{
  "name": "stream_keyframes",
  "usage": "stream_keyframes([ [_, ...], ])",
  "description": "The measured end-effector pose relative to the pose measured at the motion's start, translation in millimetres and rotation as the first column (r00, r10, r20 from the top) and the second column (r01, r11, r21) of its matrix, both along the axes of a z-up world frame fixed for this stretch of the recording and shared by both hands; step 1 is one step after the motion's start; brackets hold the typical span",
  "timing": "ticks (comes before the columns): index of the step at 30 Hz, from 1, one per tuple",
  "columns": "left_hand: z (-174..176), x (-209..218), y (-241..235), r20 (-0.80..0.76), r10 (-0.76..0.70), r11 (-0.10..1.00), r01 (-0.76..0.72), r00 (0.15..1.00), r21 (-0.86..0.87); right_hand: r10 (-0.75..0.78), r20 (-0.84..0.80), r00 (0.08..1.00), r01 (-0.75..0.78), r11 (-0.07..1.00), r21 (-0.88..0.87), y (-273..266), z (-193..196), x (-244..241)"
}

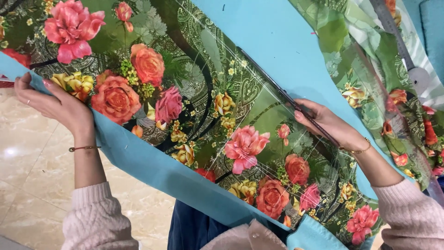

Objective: Cutting out garment pieces from a floral patterned fabric using scissors and following a pattern.

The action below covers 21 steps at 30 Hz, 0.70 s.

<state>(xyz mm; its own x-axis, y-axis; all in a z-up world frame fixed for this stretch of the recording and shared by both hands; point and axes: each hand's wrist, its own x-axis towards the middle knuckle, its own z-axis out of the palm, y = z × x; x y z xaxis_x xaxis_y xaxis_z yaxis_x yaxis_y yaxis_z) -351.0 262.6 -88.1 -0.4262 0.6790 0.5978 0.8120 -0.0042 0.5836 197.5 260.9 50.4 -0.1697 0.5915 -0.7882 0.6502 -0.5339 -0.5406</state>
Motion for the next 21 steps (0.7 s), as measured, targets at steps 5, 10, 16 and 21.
stream_keyframes([
  [5,4,5,1,-0.002,0.035,0.999,-0.035,0.999,0.0,-0.002,0.069,0.998,0.003,1.0,-0.024,7,7,-15],
  [10,-2,4,0,-0.004,0.057,0.998,-0.057,0.998,-0.014,-0.039,-0.019,0.999,0.038,0.998,-0.043,4,-9,0],
  [16,2,8,-1,-0.005,0.101,0.992,-0.101,0.995,-0.074,-0.048,-0.073,0.996,0.045,0.998,-0.033,10,-1,-11],
  [21,3,9,0,0.001,0.144,0.984,-0.144,0.99,-0.105,-0.005,-0.038,0.999,0.005,1.0,-0.01,17,-4,-19],
])
